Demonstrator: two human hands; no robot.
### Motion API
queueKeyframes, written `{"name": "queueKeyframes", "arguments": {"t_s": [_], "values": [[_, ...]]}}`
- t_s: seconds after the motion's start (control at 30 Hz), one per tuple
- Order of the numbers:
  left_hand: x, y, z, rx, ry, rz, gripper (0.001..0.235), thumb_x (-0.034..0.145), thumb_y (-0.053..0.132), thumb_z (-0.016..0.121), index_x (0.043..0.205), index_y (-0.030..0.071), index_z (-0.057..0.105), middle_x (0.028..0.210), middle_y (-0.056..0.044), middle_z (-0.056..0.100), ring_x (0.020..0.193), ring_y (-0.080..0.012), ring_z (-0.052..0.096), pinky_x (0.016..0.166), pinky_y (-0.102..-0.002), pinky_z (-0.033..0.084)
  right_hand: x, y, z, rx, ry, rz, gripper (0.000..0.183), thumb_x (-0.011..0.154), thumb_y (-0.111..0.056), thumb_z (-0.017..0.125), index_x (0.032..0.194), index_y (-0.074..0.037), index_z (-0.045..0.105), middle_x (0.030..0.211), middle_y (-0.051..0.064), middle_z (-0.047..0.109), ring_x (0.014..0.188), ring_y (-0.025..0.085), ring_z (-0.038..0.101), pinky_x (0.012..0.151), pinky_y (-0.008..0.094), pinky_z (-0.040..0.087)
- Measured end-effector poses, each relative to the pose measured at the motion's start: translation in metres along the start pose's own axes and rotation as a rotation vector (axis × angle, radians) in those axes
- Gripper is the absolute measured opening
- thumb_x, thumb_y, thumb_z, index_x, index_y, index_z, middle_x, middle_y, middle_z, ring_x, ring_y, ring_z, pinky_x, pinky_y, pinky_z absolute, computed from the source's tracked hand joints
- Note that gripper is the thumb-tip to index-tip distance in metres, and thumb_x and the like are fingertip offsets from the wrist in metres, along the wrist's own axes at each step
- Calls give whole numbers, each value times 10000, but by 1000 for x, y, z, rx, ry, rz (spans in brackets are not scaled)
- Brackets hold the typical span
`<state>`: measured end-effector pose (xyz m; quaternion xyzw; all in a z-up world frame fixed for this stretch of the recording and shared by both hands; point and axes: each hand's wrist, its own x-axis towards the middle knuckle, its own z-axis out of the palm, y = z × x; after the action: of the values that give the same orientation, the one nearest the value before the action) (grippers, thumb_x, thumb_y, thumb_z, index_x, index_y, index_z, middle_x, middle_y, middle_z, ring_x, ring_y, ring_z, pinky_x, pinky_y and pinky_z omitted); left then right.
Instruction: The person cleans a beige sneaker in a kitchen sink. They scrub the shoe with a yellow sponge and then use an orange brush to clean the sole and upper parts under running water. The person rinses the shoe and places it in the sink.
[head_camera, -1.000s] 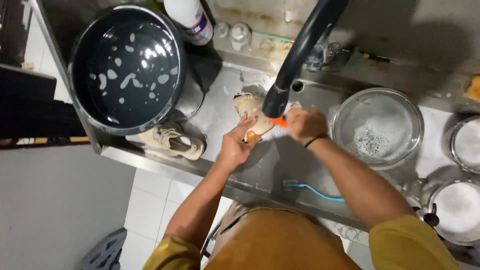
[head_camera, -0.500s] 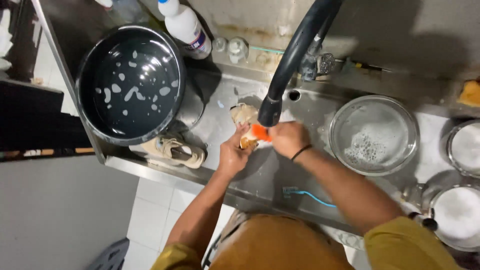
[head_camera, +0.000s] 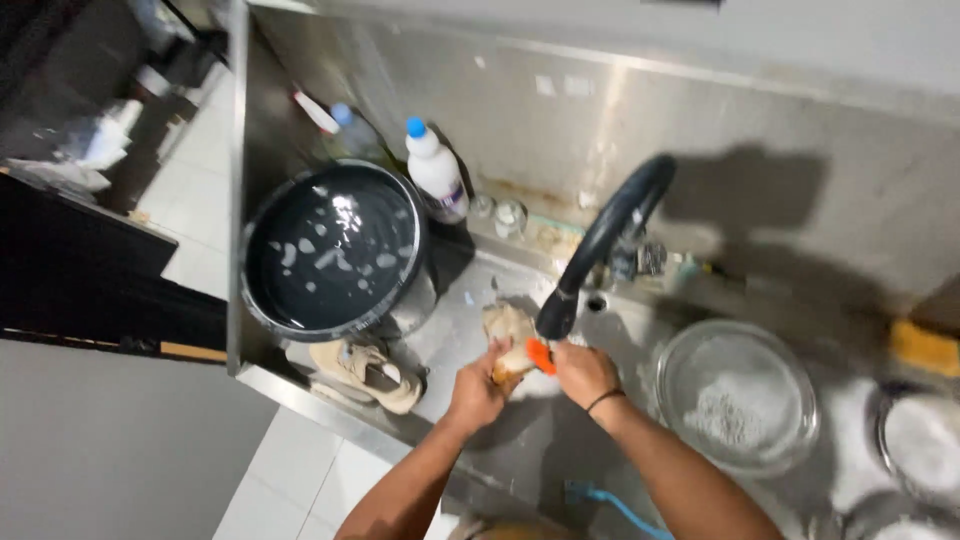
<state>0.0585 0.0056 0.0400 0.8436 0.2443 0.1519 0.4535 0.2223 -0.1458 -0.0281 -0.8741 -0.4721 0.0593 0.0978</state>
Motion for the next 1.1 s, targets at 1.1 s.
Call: {"name": "queueKeyframes", "arguments": {"t_s": [1.1], "values": [[18, 41, -1, 246, -325, -261, 738, 712, 455, 792, 1412, 349, 585, 1143, -31, 735, 1058, -295, 691, 875, -386, 523, -7, 3, -76, 632, -329, 1028, 735, 947, -665, 420, 858, -75, 850, 1045, 165, 782, 1026, 329, 703, 844, 367, 471]]}}
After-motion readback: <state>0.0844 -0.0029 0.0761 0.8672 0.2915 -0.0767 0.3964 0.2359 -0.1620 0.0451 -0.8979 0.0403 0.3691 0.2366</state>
